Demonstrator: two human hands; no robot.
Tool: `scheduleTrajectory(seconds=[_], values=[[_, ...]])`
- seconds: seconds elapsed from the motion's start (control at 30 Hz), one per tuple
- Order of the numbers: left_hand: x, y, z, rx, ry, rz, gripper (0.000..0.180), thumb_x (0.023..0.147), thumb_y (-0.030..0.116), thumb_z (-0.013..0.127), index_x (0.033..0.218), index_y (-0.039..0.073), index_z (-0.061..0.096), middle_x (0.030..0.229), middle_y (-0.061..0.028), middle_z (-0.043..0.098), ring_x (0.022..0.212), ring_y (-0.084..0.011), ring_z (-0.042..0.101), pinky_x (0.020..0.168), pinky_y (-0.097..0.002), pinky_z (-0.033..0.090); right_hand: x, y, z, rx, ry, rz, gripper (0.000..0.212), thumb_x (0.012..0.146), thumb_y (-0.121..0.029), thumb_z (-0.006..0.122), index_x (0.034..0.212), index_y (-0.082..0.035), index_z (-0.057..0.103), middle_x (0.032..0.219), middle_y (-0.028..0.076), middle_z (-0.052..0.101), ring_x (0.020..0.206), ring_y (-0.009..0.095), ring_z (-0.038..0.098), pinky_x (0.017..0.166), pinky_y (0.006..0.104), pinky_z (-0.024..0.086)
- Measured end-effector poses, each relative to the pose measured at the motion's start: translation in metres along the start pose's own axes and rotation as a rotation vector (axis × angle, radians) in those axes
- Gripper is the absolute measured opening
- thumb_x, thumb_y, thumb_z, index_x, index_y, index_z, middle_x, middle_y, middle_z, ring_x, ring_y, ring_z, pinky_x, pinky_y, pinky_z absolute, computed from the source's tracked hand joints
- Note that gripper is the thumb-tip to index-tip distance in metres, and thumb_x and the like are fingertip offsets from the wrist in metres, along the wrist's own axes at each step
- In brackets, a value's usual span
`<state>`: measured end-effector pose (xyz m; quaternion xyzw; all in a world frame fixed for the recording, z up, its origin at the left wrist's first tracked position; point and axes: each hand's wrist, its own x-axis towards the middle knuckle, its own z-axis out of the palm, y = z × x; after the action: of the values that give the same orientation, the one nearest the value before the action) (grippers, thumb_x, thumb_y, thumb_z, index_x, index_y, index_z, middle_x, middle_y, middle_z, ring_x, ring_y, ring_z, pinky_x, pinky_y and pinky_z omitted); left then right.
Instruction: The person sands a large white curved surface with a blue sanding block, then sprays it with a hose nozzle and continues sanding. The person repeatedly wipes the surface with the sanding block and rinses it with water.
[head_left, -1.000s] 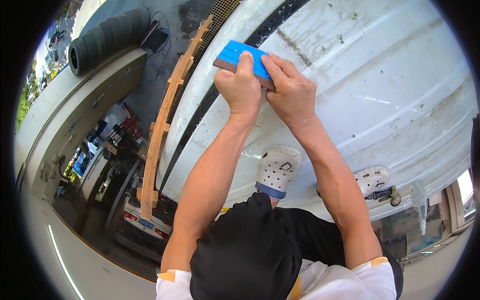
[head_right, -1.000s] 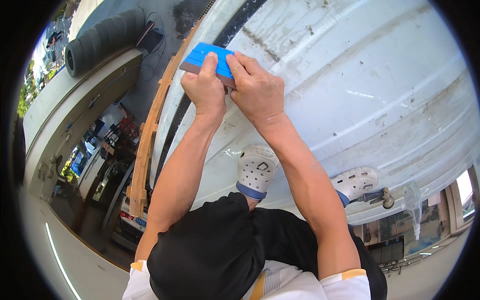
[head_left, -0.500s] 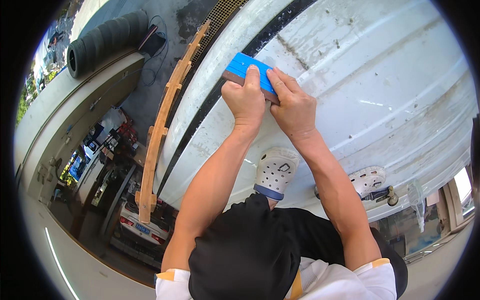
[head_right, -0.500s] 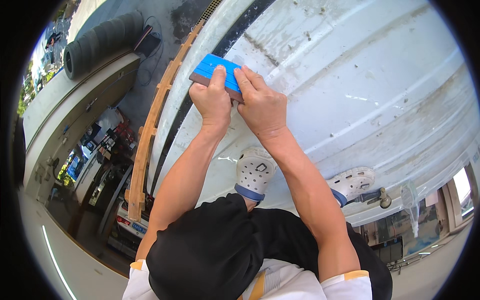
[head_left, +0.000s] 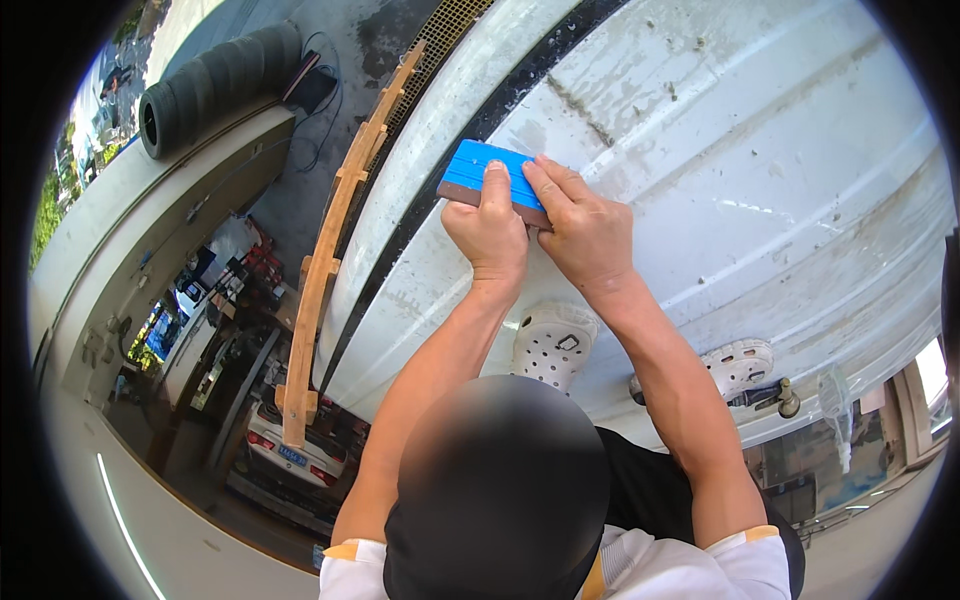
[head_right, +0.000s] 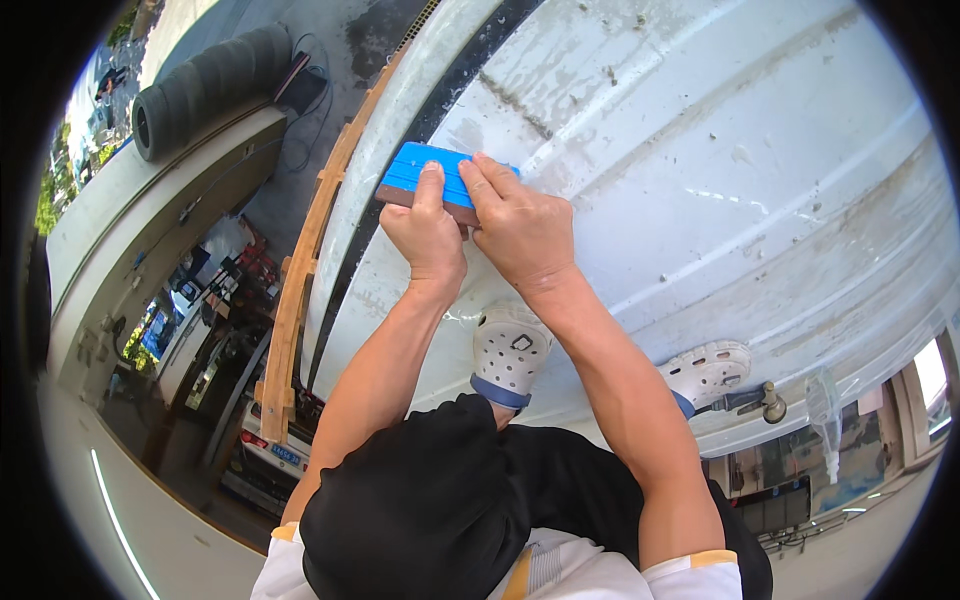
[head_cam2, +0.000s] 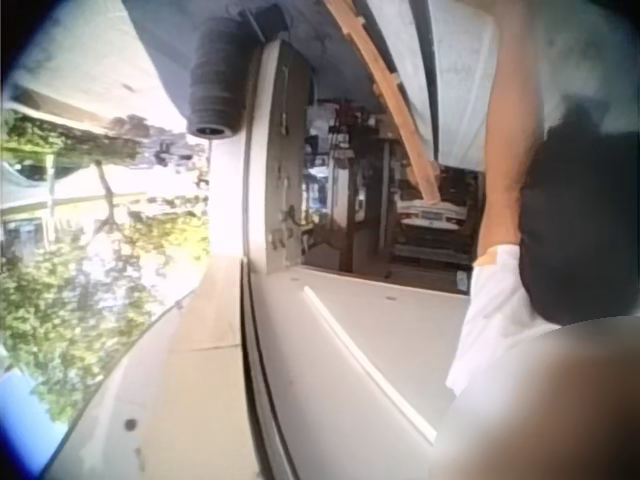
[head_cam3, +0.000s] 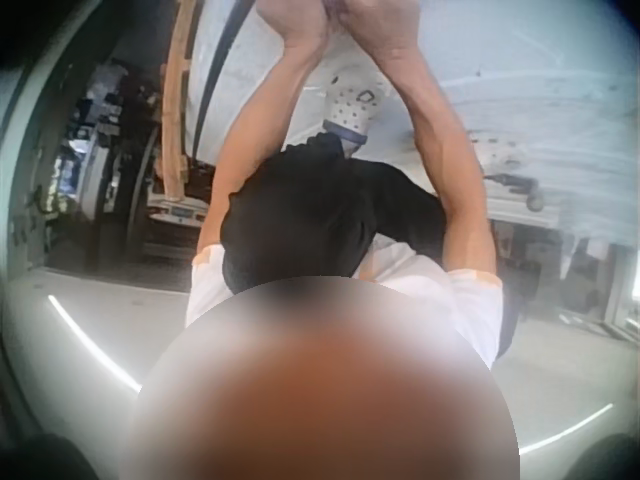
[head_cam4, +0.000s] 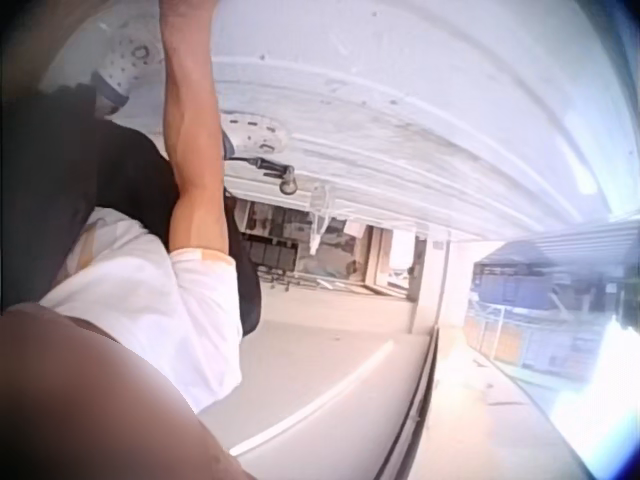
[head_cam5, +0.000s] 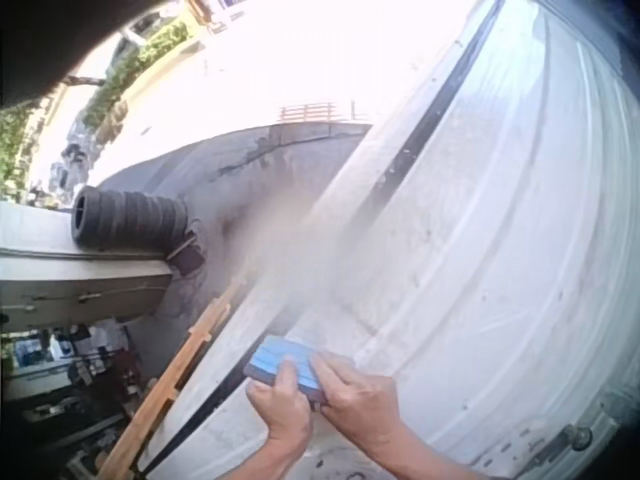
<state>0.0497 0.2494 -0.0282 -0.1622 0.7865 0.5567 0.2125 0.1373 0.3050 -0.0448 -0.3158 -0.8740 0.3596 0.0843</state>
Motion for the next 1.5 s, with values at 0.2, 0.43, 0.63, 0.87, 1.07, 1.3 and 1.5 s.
scheduleTrajectory(seconds=[0.2,0.43,0.63,0.87,1.07,1.3,1.5], values=[[0.025,0.012,0.021,-0.052,-0.032,-0.082,0.022,0.099,0.018,0.068,0.081,0.006,0.064,0.077,-0.0029,0.067,0.059,-0.0119,0.060,0.047,-0.0305,0.043,0.039,0.008,-0.004,-0.046,0.096,-0.044,0.044,0.073,-0.010,0.082,0.116,-0.016,0.079,0.120,0.000,0.079,0.077,0.019,0.078,0.058,0.0315,0.060],[-0.001,-0.002,0.011,-0.189,0.021,-0.160,0.022,0.100,0.016,0.067,0.083,0.004,0.063,0.082,-0.0025,0.067,0.065,-0.0112,0.061,0.052,-0.0306,0.047,0.020,0.017,-0.008,-0.031,0.011,-0.128,0.047,0.073,-0.010,0.081,0.119,-0.017,0.078,0.122,-0.001,0.078,0.079,0.021,0.079,0.059,0.0330,0.061],[0.032,0.006,0.029,-0.204,0.013,-0.117,0.021,0.099,0.023,0.069,0.086,0.007,0.065,0.076,-0.0056,0.066,0.055,-0.0148,0.060,0.046,-0.0332,0.043,0.062,0.017,-0.010,-0.097,-0.015,-0.154,0.050,0.073,-0.008,0.082,0.121,-0.018,0.077,0.125,-0.002,0.077,0.086,0.023,0.078,0.066,0.0367,0.063],[-0.010,0.002,0.026,-0.279,-0.025,-0.231,0.023,0.104,0.023,0.068,0.086,0.009,0.064,0.075,-0.0004,0.064,0.055,-0.0096,0.055,0.044,-0.0290,0.041,0.015,0.015,-0.033,-0.122,0.062,-0.012,0.076,0.074,0.000,0.078,0.146,-0.012,0.061,0.142,0.011,0.066,0.105,0.031,0.073,0.079,0.0385,0.063],[-0.041,0.005,0.005,-0.357,-0.165,-0.298,0.034,0.108,0.041,0.065,0.097,0.008,0.063,0.077,-0.0028,0.065,0.059,-0.0108,0.057,0.050,-0.0282,0.046,-0.045,-0.019,-0.047,0.804,0.176,0.707,0.073,0.093,-0.012,0.076,0.156,0.006,0.045,0.136,0.020,0.067,0.085,0.016,0.066,0.064,0.0281,0.053],[-0.079,0.006,0.010,-0.464,-0.244,-0.397,0.029,0.108,0.038,0.067,0.103,0.009,0.065,0.096,-0.0002,0.069,0.083,-0.0085,0.063,0.070,-0.0282,0.053,-0.039,-0.035,-0.047,1.034,0.162,0.817,0.041,0.103,-0.040,0.075,0.109,0.001,0.075,0.100,0.005,0.075,0.090,0.010,0.065,0.075,0.0288,0.052],[-0.082,-0.004,-0.007,-0.440,-0.349,-0.439,0.026,0.108,0.034,0.067,0.109,0.008,0.068,0.104,0.0003,0.070,0.094,-0.0081,0.061,0.079,-0.0298,0.052,-0.039,-0.042,-0.035,0.947,0.264,0.840,0.033,0.108,-0.032,0.067,0.096,-0.002,0.074,0.089,0.000,0.071,0.079,0.007,0.061,0.068,0.0265,0.050]])
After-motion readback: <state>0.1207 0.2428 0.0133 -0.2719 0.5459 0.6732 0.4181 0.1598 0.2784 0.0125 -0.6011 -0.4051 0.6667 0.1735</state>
